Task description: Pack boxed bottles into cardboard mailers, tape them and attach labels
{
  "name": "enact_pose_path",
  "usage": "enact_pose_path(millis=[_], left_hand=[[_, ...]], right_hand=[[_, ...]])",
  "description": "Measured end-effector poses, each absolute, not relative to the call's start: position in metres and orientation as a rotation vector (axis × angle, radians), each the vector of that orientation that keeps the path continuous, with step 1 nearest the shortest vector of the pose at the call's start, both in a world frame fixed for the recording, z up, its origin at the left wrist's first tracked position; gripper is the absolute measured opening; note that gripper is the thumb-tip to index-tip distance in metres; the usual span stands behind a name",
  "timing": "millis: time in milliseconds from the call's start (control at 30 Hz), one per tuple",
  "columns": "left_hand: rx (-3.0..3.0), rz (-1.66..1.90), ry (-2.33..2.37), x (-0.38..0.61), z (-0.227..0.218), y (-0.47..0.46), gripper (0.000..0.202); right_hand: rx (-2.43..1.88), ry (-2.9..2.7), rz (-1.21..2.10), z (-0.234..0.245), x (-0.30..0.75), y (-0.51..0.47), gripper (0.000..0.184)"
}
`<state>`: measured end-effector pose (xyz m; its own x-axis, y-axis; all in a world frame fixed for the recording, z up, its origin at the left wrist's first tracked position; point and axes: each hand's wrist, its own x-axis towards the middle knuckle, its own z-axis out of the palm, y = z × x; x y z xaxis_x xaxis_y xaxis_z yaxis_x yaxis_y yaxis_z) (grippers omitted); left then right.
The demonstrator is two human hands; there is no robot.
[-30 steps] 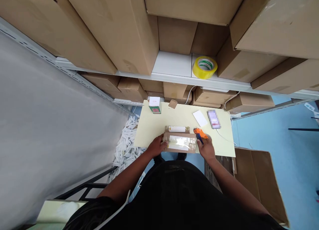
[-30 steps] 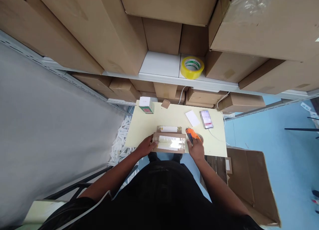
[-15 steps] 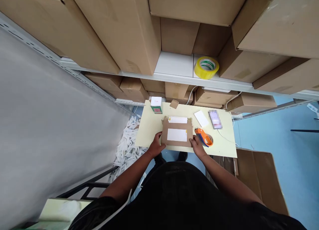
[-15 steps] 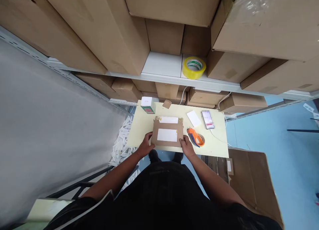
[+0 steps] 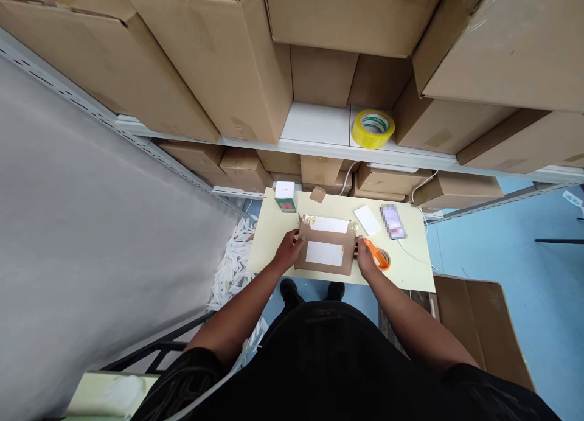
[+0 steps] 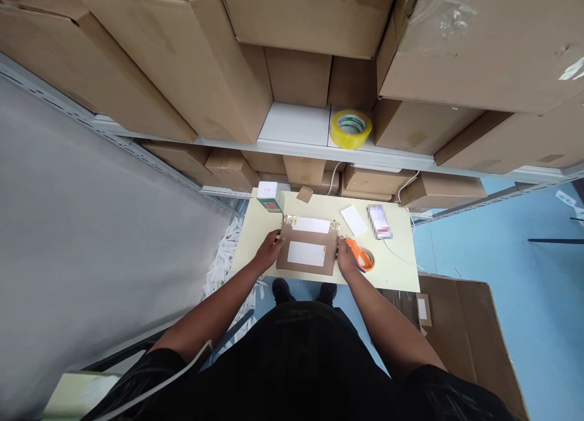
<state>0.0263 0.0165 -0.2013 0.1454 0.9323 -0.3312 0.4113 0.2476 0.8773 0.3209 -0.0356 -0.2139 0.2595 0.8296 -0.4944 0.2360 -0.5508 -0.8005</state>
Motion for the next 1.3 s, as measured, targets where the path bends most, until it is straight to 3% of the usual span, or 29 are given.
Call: enact_pose_path(millis=[100,233,467,567,733,967,1300], left_hand=[[1.198,0.875,1.35,0.02,-0.196,-0.002,0.055],[1.029,0.846,1.306,0.018,-0.202,-0.023,0.047],[1.085,0.729,1.229,0.014,-0.22,-0.032,0.085],[1.194,0.669,1.221,0.01,-0.22,-0.031,0.089],[1.253,0.615,1.45,0.019,-0.209,-0.026,0.075],[1.377,0.685,1.48,0.027,-0.205,-0.028,0.031],[1.09,0.841,1.599,0.022,-0.229,-0.031,0.025]], right_hand=[[-1.728,-0.761,1.429,-0.204,0.322,-0.053,0.079],[-1.695,-0.833,1.436,-0.196,0.322,-0.074,0.055],[-1.9,-1.075,1.383,-0.206,0.315,-0.068,0.052],[-2.026,-1.159,1.209,-0.211,0.314,-0.063,0.043],[-2.092,-1.288,1.052,-0.212,0.311,-0.06,0.047],[-2.262,-1.311,0.998,-0.207,0.315,-0.042,0.061],[-2.467,-1.142,0.966,-0.222,0.315,-0.028,0.076]])
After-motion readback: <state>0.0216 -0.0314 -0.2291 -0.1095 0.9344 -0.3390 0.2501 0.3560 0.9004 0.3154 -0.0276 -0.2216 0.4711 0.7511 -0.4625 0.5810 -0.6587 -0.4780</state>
